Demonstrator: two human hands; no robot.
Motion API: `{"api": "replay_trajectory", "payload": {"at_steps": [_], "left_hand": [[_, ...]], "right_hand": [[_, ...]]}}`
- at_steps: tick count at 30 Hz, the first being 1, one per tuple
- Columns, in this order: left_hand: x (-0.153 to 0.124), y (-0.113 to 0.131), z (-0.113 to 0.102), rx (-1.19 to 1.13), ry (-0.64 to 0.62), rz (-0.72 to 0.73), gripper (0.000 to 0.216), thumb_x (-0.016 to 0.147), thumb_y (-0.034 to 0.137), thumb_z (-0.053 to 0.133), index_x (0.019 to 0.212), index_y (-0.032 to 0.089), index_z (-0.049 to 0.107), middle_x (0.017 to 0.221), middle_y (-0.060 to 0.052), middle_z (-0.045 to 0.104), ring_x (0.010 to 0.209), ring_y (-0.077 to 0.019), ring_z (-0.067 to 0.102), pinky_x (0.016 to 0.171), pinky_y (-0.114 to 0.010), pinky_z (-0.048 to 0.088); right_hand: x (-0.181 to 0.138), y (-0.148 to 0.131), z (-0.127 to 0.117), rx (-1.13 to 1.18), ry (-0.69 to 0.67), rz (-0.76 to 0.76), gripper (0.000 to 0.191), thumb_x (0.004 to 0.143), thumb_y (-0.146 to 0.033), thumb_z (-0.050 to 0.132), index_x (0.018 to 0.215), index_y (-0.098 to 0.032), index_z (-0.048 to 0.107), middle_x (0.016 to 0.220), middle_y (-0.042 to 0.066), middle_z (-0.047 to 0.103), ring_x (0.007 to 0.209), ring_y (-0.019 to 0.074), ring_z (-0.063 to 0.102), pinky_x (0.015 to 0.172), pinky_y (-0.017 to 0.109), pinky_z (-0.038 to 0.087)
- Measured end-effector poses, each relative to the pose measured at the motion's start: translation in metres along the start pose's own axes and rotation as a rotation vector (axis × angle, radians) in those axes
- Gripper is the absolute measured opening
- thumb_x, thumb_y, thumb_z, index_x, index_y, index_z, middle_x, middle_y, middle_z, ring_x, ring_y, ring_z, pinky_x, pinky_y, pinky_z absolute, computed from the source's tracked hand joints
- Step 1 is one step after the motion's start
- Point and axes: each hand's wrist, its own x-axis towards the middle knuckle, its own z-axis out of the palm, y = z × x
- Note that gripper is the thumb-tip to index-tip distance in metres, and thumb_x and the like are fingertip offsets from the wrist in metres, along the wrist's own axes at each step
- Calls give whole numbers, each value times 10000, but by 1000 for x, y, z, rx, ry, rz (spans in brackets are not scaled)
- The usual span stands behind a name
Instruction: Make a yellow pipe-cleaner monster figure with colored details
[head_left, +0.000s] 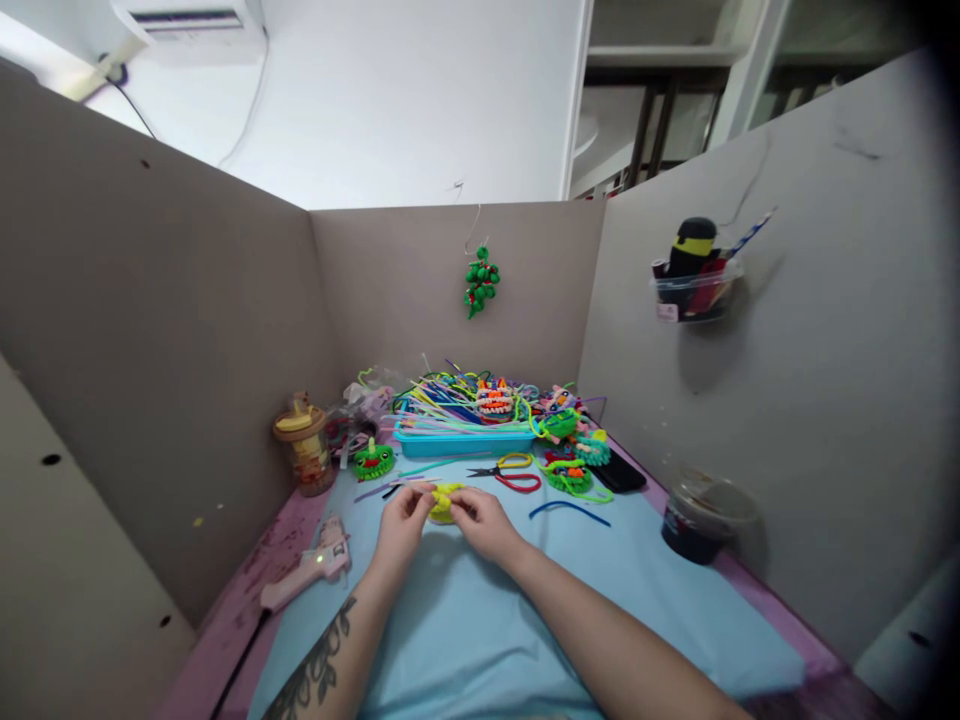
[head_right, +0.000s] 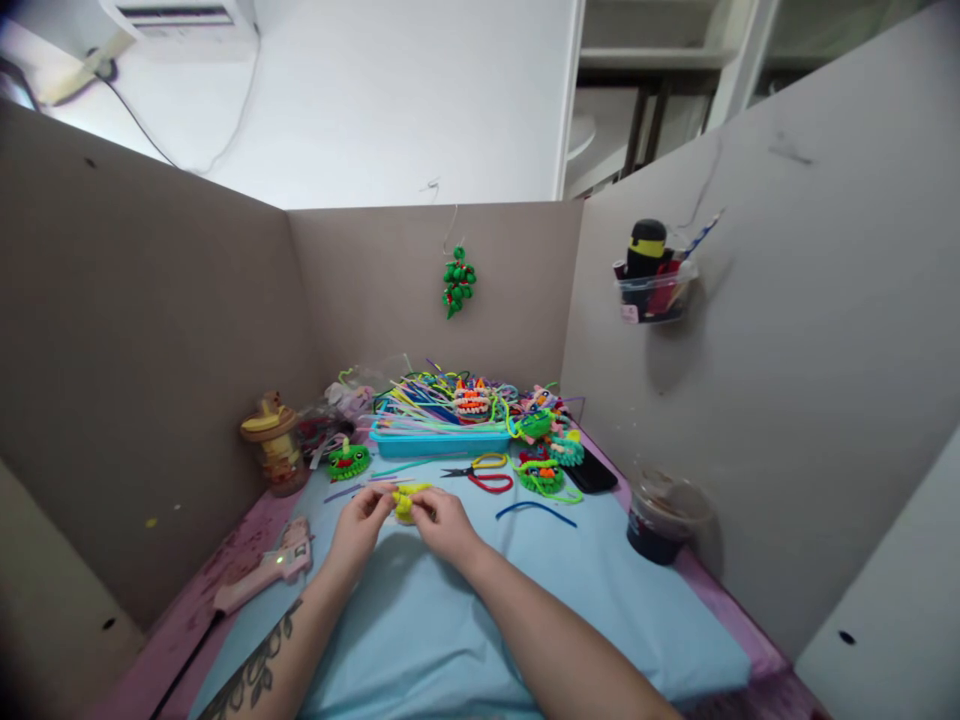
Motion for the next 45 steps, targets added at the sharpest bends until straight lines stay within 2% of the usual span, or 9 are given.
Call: {"api": "replay_trajectory", "payload": {"at_steps": [4, 11, 22, 30, 38, 45], "left_hand": [[0, -1, 0, 0, -32, -6, 213, 664, 312, 640, 769, 126, 646, 790, -72, 658, 726, -185, 593, 662, -284, 466], [-4, -1, 4, 14, -142, -11, 193, 652, 320, 661, 708, 135, 660, 807, -87, 686, 724, -202, 622, 686, -313, 489], [-4, 2, 2, 8, -155, -51, 192, 664, 311, 659, 741, 136, 675, 745, -66, 689, 693, -191, 618, 676, -299, 484], [-5, 1, 6, -34, -154, -38, 192, 659, 310, 660, 735, 135, 672, 755, -67, 683, 699, -193, 612, 671, -298, 489], [-8, 6, 9, 5, -157, -15, 169, 681, 305, 638, 723, 150, 690, 780, -71, 675, 743, -203, 605, 692, -303, 482], [-8, 6, 8, 70, -130, 76, 138, 675, 288, 641, 692, 162, 694, 798, -67, 662, 781, -201, 593, 712, -292, 468]], "right_hand": [[-1, 1, 2, 92, 27, 58, 185, 757, -185, 529, 906, -159, 636, 809, 43, 641, 688, 139, 566, 626, 236, 432], [0, -4, 2, 218, -7, 129, 81, 735, -227, 540, 701, -157, 563, 616, -22, 518, 558, 98, 441, 525, 210, 343], [2, -4, 0, 518, -76, 209, 217, 691, -365, 633, 709, -156, 578, 633, -18, 553, 578, 104, 480, 587, 238, 376], [0, -4, -3, 540, -94, 252, 268, 678, -399, 653, 719, -138, 609, 554, -34, 516, 501, 78, 418, 500, 212, 328], [-2, -5, -2, 540, -63, 241, 207, 693, -352, 630, 700, -145, 620, 540, -29, 525, 506, 86, 434, 509, 217, 335], [0, -11, -4, 560, -67, 245, 197, 676, -339, 634, 706, -144, 626, 544, -32, 522, 514, 88, 437, 522, 221, 344]]}}
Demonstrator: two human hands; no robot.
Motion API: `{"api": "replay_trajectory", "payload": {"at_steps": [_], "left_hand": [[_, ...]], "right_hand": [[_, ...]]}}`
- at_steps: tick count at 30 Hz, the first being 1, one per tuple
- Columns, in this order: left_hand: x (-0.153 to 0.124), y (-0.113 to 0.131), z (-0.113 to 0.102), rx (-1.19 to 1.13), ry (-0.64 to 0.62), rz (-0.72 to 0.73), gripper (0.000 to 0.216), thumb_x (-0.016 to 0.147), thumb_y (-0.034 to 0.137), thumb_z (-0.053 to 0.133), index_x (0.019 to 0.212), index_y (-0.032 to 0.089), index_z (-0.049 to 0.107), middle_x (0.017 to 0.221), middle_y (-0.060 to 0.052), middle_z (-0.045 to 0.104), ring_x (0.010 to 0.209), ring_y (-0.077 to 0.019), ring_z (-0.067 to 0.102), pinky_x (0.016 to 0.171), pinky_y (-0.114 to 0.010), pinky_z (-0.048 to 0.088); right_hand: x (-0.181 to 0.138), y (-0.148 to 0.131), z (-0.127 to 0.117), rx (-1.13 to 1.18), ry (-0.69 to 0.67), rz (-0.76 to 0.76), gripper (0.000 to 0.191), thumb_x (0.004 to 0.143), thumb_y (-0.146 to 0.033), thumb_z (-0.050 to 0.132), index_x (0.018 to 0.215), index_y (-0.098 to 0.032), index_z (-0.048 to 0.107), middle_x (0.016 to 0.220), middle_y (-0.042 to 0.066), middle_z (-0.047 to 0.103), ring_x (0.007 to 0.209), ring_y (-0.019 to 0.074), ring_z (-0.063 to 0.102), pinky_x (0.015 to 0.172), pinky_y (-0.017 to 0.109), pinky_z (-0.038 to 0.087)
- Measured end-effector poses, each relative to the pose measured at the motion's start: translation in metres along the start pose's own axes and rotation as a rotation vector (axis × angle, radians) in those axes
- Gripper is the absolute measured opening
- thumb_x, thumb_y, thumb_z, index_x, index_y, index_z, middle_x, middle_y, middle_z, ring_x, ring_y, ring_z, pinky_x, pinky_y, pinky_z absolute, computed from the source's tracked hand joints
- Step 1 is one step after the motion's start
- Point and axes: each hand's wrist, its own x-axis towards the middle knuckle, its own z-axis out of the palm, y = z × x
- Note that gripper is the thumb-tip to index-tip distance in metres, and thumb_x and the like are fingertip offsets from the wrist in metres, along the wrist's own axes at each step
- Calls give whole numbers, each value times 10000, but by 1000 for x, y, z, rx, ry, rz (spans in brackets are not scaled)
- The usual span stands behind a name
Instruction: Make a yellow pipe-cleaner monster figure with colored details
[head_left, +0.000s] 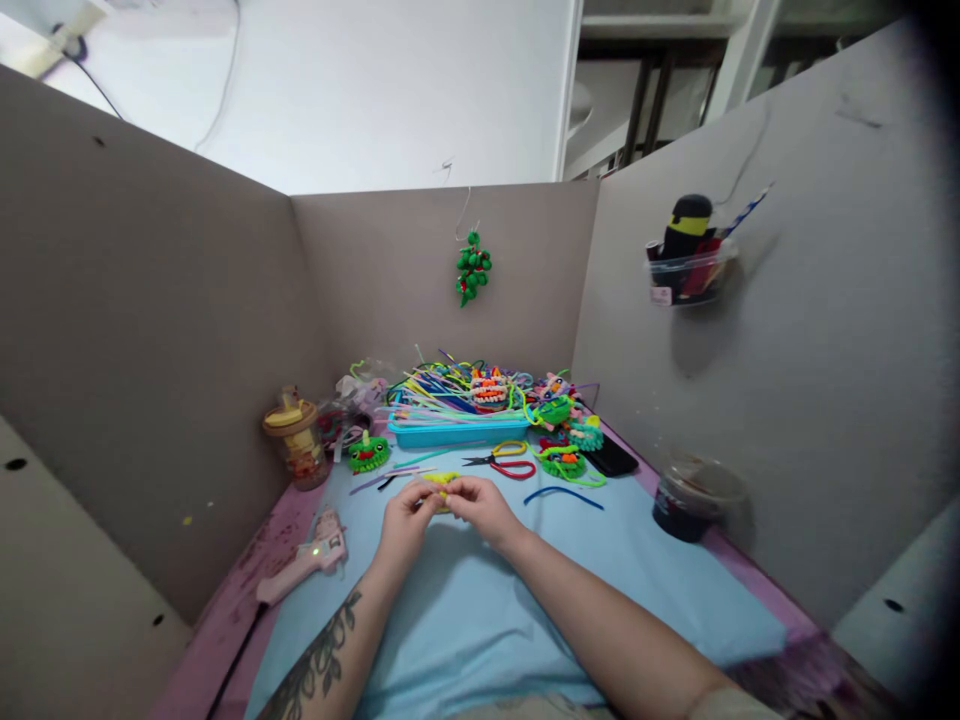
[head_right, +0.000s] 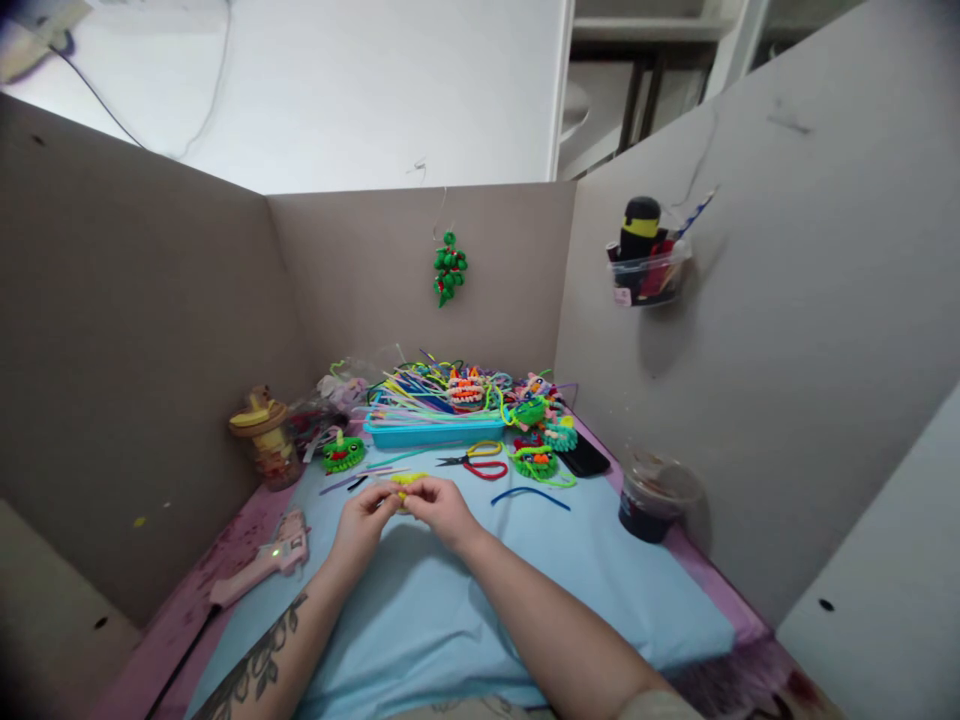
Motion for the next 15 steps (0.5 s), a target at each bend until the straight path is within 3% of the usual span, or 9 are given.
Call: {"api": "replay_trajectory", "payload": {"at_steps": [7, 11, 15], "left_hand": [[5, -14, -7, -189, 12, -167, 252, 670, 364, 646, 765, 132, 666, 695, -42, 657, 628, -161, 570, 598, -258, 442], [7, -21, -10, -197, 29, -191, 302, 678, 384, 645, 839, 128, 654, 750, -54, 665, 656, -161, 572, 607, -246, 429], [6, -17, -8, -230, 17, -183, 268, 672, 373, 659, 788, 132, 642, 718, -44, 654, 644, -153, 563, 615, -246, 430]], "right_hand": [[2, -9, 5, -41, -21, 11, 220, 711, -345, 601, 791, -141, 623, 627, -11, 570, 531, 89, 474, 505, 213, 365], [4, -6, 3, -77, -12, 83, 230, 688, -347, 621, 791, -142, 635, 637, -7, 595, 495, 78, 468, 448, 192, 342], [4, -3, -1, -86, -26, 110, 202, 688, -339, 624, 725, -141, 641, 570, -22, 580, 450, 61, 431, 420, 178, 317]]}}
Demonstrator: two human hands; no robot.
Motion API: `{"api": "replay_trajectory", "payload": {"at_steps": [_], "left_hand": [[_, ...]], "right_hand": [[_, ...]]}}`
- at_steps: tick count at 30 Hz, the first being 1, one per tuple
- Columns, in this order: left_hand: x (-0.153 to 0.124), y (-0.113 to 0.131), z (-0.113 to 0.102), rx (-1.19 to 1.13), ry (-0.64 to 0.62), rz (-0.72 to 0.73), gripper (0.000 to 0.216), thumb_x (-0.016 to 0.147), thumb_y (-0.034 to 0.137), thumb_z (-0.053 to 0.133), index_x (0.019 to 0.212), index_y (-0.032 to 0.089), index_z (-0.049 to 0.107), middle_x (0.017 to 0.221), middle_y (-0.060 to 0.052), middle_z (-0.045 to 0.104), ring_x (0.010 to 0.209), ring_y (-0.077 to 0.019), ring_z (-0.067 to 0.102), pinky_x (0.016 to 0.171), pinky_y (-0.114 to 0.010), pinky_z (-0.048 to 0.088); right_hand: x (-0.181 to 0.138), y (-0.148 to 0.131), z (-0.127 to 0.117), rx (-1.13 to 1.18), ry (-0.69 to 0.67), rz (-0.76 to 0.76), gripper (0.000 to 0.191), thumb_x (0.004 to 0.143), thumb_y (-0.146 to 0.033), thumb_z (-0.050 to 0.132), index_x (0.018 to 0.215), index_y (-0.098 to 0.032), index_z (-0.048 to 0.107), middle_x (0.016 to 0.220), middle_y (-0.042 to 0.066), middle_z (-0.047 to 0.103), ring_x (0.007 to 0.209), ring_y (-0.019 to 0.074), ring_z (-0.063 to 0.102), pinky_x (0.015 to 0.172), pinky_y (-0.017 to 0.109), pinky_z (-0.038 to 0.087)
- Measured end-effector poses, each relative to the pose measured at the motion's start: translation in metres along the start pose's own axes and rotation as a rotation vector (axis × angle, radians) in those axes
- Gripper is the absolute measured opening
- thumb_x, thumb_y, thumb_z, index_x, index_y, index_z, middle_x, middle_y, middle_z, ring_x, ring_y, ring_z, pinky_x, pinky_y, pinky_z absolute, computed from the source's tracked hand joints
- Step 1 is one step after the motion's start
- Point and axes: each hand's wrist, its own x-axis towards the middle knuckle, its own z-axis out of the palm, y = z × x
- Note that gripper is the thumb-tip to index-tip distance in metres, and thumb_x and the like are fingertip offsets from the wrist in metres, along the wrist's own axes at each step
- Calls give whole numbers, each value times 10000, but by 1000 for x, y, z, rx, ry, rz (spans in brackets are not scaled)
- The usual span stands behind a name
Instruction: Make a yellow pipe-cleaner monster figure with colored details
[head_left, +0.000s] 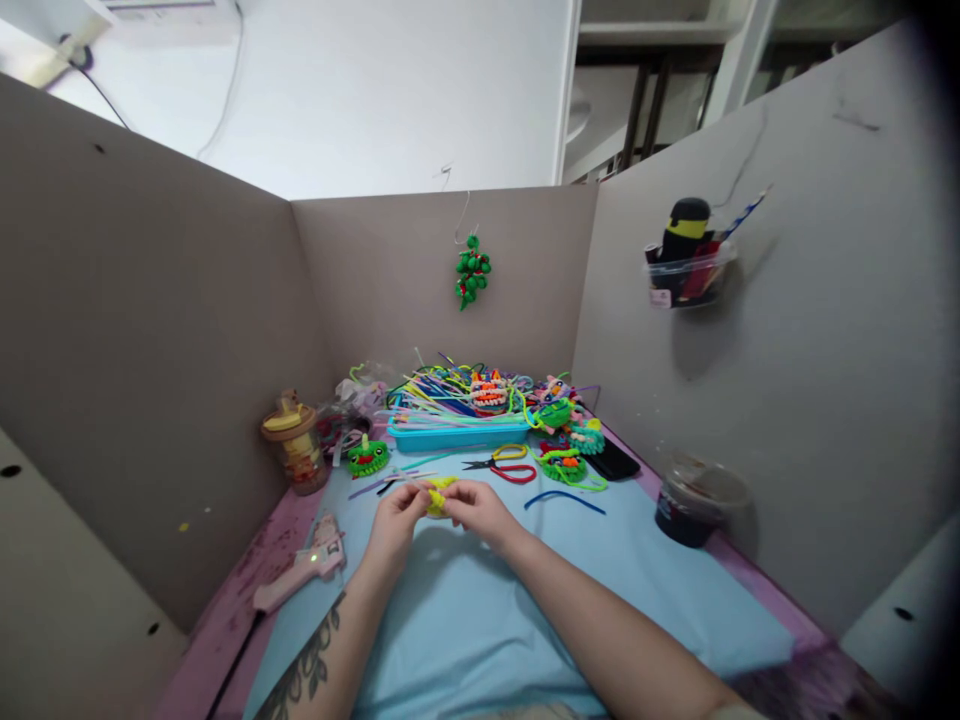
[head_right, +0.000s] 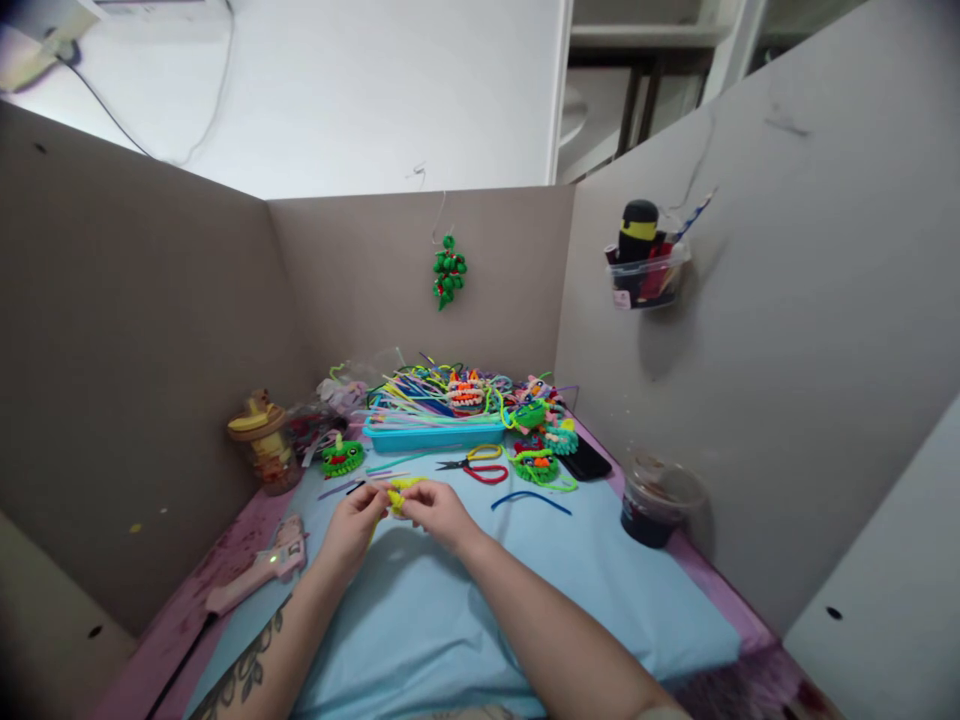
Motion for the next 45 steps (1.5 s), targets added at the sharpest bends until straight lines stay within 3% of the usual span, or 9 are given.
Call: {"api": "replay_trajectory", "payload": {"at_steps": [6, 12, 19, 27, 35, 41, 45], "left_hand": [[-4, 8, 6, 1, -46, 9, 270, 656, 387, 669, 744, 132, 648, 668, -37, 637, 623, -163, 565, 628, -273, 449], [-5, 9, 5, 9, 12, 31, 256, 670, 373, 653, 753, 131, 644, 652, -25, 627, 612, -153, 552, 601, -252, 432], [-9, 19, 11, 33, -39, 16, 237, 658, 364, 654, 738, 142, 638, 634, -18, 627, 625, -167, 569, 640, -279, 450], [-9, 17, 12, 35, -125, 38, 202, 699, 346, 636, 724, 145, 636, 627, -9, 608, 616, -148, 550, 634, -263, 441], [-4, 9, 4, 17, 13, 36, 239, 677, 353, 650, 773, 134, 649, 692, -29, 639, 617, -142, 552, 591, -242, 428], [-3, 13, 5, 97, 18, 49, 243, 668, 343, 646, 791, 136, 678, 779, -59, 687, 696, -184, 607, 671, -289, 470], [-3, 13, 5, 236, 77, 78, 260, 646, 311, 638, 837, 141, 684, 878, -80, 697, 811, -222, 620, 726, -315, 478]], "right_hand": [[-2, 0, 1, 76, -19, 7, 187, 682, -329, 634, 687, -142, 643, 521, -37, 542, 430, 55, 404, 419, 175, 301], [-2, 2, 2, 127, -62, 26, 177, 686, -304, 622, 732, -135, 651, 527, -38, 535, 428, 50, 390, 422, 175, 292], [-1, 3, 0, 142, -61, 46, 183, 667, -323, 633, 701, -143, 635, 608, -18, 580, 465, 59, 435, 439, 180, 312], [-4, 2, 2, 206, -52, 45, 170, 674, -305, 641, 648, -137, 637, 503, -37, 519, 442, 59, 393, 459, 195, 283], [0, 2, -1, 189, -32, 62, 187, 674, -265, 596, 810, -146, 646, 542, -40, 541, 442, 68, 423, 438, 194, 288], [-3, 4, -4, 45, -120, 3, 345, 768, -433, 548, 589, -140, 571, 445, -48, 443, 401, 57, 352, 426, 202, 252], [0, 3, -7, 12, -30, -31, 356, 750, -457, 563, 570, -152, 524, 426, -57, 414, 399, 61, 339, 421, 203, 247]]}}
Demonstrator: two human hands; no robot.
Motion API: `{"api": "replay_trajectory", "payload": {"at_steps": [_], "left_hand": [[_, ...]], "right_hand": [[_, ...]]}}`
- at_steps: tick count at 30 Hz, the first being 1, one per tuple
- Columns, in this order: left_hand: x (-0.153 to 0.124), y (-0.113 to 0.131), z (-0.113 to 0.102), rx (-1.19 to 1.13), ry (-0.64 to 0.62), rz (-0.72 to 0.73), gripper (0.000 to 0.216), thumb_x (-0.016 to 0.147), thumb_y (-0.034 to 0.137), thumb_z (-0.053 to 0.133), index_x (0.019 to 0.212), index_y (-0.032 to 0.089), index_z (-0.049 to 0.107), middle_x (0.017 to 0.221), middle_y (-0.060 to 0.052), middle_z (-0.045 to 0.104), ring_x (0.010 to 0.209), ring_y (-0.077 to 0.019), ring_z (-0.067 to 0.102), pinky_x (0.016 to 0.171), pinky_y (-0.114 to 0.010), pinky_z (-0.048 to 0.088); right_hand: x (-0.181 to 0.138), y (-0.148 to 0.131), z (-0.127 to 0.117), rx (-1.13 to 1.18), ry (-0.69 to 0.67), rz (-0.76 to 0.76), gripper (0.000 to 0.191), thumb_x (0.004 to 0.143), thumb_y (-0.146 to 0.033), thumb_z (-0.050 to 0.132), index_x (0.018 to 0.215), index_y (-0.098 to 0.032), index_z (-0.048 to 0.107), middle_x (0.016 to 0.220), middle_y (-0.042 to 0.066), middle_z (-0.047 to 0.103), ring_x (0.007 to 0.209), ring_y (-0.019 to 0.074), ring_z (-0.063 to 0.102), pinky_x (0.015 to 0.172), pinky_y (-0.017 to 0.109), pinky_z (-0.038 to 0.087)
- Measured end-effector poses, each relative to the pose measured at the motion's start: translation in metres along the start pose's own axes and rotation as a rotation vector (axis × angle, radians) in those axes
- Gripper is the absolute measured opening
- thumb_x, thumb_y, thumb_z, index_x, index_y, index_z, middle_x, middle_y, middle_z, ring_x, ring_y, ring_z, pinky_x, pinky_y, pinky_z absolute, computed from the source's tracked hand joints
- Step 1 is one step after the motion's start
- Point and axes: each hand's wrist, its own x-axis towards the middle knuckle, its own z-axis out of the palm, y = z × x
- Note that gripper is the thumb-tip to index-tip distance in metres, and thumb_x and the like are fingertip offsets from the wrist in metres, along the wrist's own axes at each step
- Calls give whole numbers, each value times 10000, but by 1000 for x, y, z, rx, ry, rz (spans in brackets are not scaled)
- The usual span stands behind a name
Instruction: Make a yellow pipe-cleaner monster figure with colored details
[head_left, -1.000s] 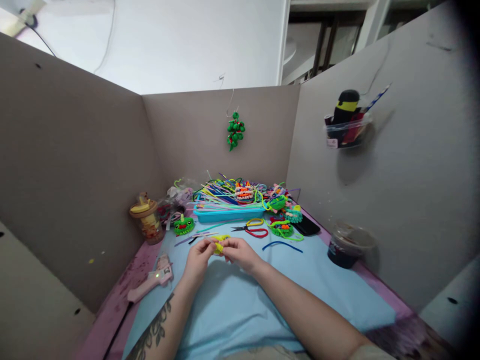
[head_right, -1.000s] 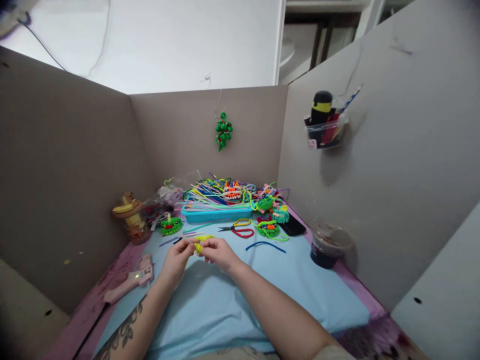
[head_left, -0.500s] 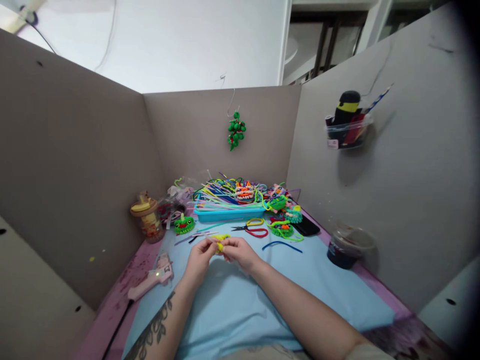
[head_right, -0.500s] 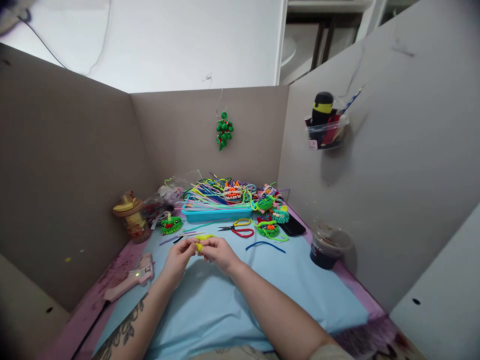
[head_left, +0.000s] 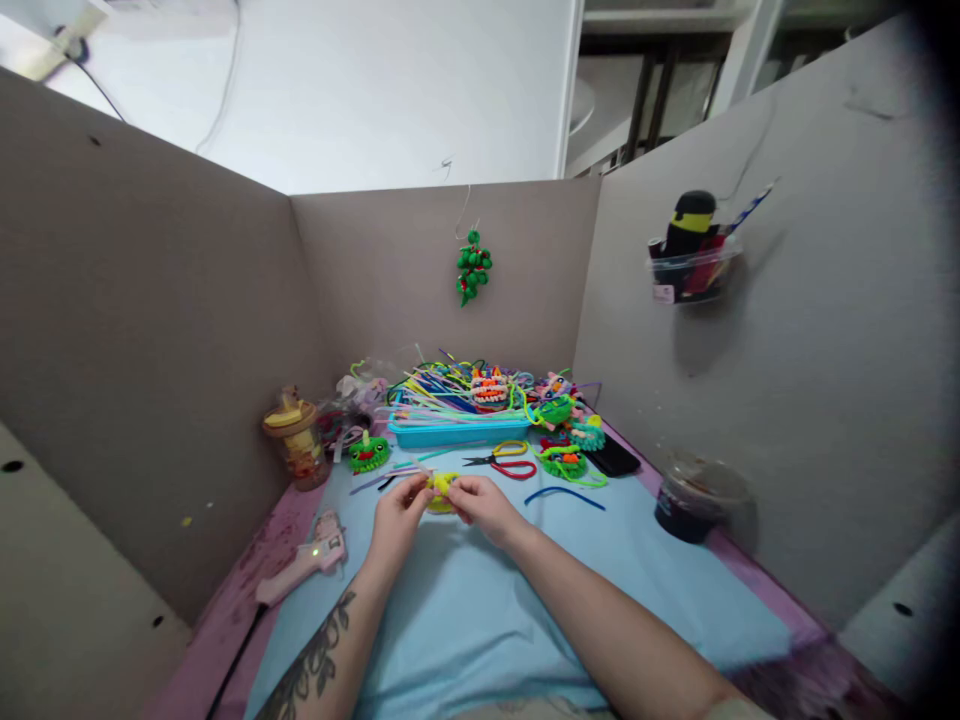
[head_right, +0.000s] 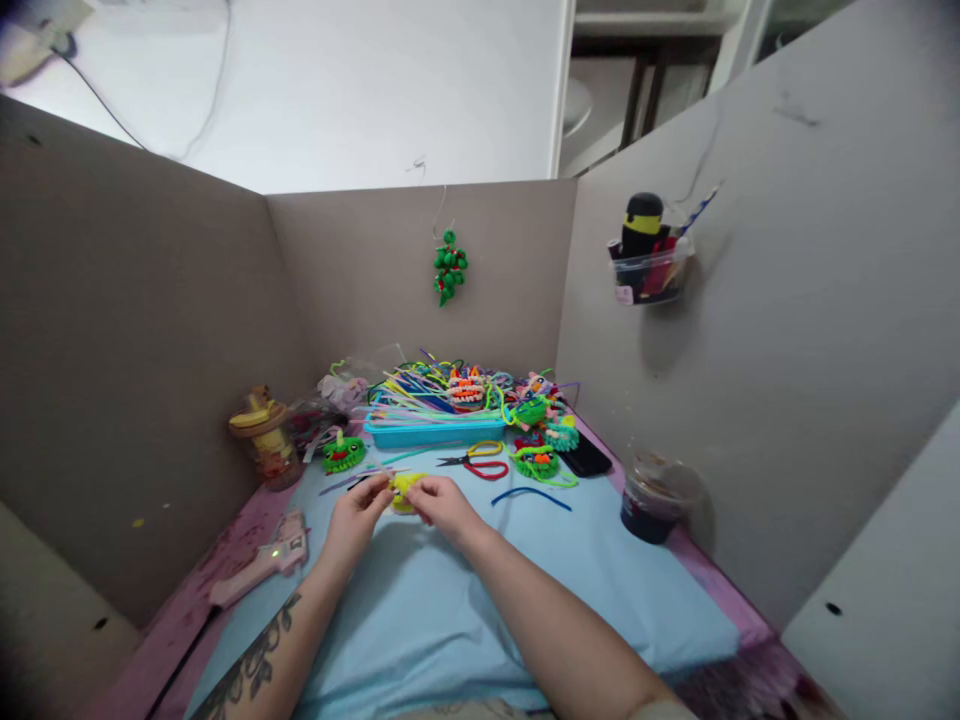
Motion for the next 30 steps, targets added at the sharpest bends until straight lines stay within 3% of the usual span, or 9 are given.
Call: {"api": "replay_trajectory", "payload": {"at_steps": [5, 14, 21, 30], "left_hand": [[1, -4, -1, 84, 12, 22, 247, 661, 326, 622, 817, 144, 682, 804, -73, 692, 718, -199, 610, 658, -299, 474], [-4, 9, 3, -21, -30, -58, 241, 644, 348, 639, 718, 120, 661, 552, 0, 568, 508, -108, 474, 496, -214, 367], [-7, 10, 5, -33, -55, -82, 263, 649, 362, 641, 713, 107, 638, 517, 10, 538, 497, -104, 467, 495, -212, 356], [-5, -1, 5, -14, -61, -49, 235, 674, 348, 626, 721, 118, 621, 510, 16, 541, 492, -106, 485, 502, -214, 371]], "right_hand": [[6, 3, -5, -76, 127, -42, 265, 715, -382, 587, 588, -155, 536, 469, -46, 447, 450, 79, 384, 453, 205, 298], [4, 8, -5, -466, 356, -290, 113, 741, -191, 527, 647, -168, 586, 652, -2, 558, 632, 132, 503, 589, 231, 382], [3, 12, -5, -550, 449, -415, 69, 721, -136, 550, 681, -182, 581, 769, 22, 532, 763, 157, 515, 697, 264, 411], [0, 15, -2, -678, 466, -400, 100, 673, -95, 528, 660, -191, 500, 765, 8, 489, 739, 155, 497, 677, 261, 403]]}}
